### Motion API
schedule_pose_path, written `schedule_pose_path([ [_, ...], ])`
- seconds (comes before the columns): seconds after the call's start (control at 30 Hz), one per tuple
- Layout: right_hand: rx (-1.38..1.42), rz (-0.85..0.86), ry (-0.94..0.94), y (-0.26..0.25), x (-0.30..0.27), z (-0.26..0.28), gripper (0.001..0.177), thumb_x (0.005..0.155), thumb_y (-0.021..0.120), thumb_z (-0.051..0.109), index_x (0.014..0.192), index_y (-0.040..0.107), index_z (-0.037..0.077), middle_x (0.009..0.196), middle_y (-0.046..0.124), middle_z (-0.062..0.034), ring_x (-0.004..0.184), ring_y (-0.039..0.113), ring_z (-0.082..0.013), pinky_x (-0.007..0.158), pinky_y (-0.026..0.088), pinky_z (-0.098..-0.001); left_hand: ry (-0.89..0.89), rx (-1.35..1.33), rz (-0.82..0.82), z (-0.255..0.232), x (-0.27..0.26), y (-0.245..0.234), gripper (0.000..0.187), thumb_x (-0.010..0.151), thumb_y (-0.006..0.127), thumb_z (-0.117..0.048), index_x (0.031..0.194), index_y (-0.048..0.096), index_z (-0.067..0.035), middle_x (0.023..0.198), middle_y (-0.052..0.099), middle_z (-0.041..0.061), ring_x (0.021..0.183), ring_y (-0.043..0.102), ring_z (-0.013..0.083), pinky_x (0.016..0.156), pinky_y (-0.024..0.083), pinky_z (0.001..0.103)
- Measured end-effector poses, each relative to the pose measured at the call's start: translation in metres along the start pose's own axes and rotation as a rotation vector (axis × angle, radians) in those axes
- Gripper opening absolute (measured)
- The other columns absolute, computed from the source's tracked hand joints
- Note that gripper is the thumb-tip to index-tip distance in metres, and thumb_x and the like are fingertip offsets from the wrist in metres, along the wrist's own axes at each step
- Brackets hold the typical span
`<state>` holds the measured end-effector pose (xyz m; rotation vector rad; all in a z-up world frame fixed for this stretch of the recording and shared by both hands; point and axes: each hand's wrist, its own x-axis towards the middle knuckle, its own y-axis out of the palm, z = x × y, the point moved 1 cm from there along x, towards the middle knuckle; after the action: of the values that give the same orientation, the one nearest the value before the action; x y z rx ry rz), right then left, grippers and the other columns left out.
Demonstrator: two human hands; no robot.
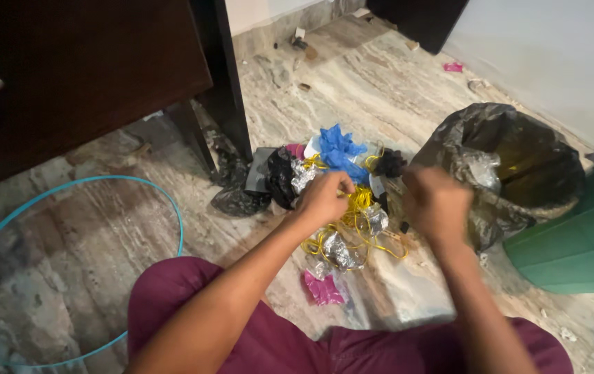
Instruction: The person sits on the floor and sorts through a pile of craft materials, including yellow string, blue fabric, and aluminum foil. They separate items by type and place them into a black trash bag and a green bin.
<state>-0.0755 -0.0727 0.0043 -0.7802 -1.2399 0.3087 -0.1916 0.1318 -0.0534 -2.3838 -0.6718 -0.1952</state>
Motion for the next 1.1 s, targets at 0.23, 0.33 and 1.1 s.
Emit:
schedule_pose_path([
  [0.23,0.017,0.477,0.078,0.081,-0.024,0.025,0.055,0.07,0.065,-0.002,0.124,0.073,0.006,0.144,0.055,-0.0185,0.093,0.07,-0.0438,0.068,0.057,-0.0497,-0.158,0.041,0.096,-0.001,0.002,0.013,0.022,0.077,0.067,-0.004,0.095,0.075,-0.014,0.096,0.077,0.008,0.092,0.074,0.0299,0.079,0.057,0.041],
  [0.33,0.057,0.572,0.233,0.092,-0.027,0.016,0.034,0.08,0.068,0.006,0.114,0.073,0.007,0.152,0.049,-0.0149,0.093,0.07,-0.0427,0.074,0.056,-0.0514,-0.122,0.026,0.096,-0.006,0.004,0.013,0.021,0.078,0.068,-0.006,0.096,0.075,-0.014,0.098,0.078,0.008,0.094,0.074,0.0303,0.082,0.057,0.041],
  [1.1,0.919,0.137,0.653,0.043,0.002,0.02,0.022,0.086,0.08,-0.006,0.107,0.078,-0.008,0.107,0.077,-0.0111,0.091,0.071,-0.0133,0.081,0.058,-0.0266,-0.182,-0.624,-0.027,-0.013,0.019,0.033,0.027,0.094,0.063,0.001,0.118,0.073,0.001,0.1,0.079,0.011,0.085,0.074,0.011,0.073,0.062,0.025],
])
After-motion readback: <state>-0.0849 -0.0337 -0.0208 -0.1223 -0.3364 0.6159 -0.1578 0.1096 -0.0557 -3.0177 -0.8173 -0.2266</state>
